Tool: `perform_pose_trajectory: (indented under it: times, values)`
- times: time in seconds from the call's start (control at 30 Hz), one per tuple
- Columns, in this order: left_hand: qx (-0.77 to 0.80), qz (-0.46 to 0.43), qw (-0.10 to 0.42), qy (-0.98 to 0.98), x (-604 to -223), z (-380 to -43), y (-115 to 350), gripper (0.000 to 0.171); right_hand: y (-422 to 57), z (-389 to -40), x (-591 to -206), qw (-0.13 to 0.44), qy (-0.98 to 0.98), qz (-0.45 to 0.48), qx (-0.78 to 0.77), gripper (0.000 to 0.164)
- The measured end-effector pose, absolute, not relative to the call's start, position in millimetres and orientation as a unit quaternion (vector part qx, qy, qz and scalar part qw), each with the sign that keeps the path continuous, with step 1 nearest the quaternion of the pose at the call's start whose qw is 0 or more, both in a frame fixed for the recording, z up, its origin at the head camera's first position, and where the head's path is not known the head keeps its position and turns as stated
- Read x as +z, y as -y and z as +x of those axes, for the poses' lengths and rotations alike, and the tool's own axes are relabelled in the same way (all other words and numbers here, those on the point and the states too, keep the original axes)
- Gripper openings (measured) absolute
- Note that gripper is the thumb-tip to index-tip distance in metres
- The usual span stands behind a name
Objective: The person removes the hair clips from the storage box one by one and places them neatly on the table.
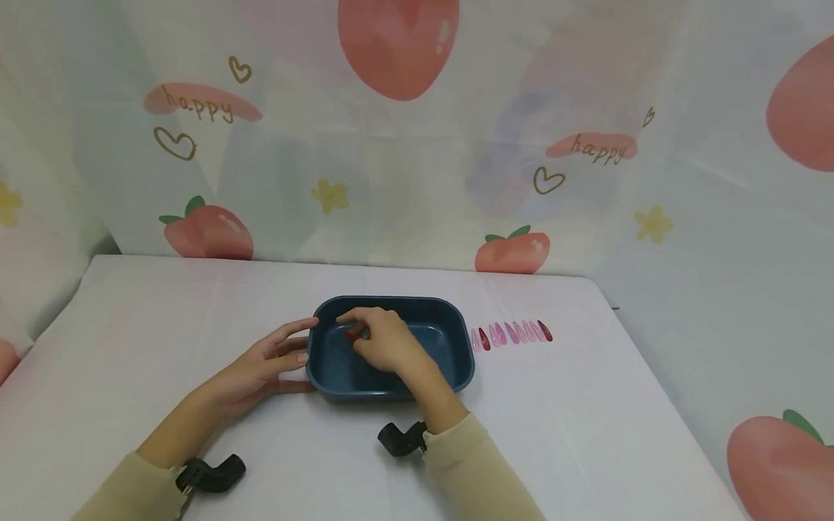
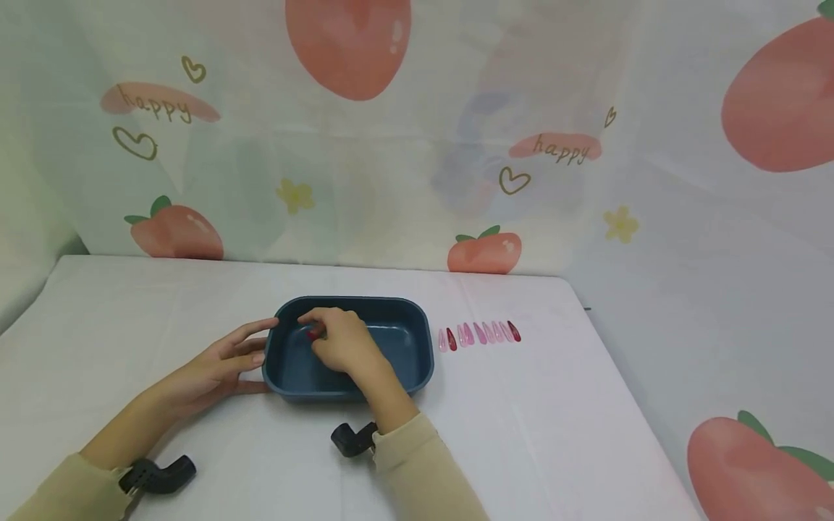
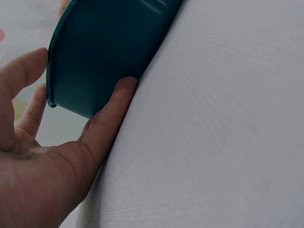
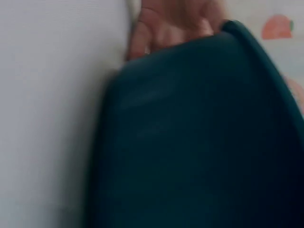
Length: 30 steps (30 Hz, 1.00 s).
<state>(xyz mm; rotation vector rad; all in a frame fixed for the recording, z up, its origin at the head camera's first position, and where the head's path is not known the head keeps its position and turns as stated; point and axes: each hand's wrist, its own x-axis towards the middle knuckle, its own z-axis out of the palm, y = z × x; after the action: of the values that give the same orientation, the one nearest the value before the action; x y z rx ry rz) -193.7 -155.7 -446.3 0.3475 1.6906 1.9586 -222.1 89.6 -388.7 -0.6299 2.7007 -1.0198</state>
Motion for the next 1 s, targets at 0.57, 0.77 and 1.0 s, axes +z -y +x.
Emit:
perform_pose_trajectory:
  times: [0.57, 0.77, 1.0]
  values:
    - [0.723, 0.123, 0.256, -0.629, -446, -193, 155, 0.060, -151, -223, -370, 0.172, -0.711, -0.219, -0.646, 0.037]
    - [0.725, 0.124, 0.260, -0.625, -447, -194, 154, 0.062, -185, -215, -372, 0.156, -0.722, -0.199, -0.644, 0.038]
    - [0.723, 0.124, 0.260, -0.628, -448, -193, 155, 0.060, -217, -214, -369, 0.136, -0.725, -0.184, -0.650, 0.042]
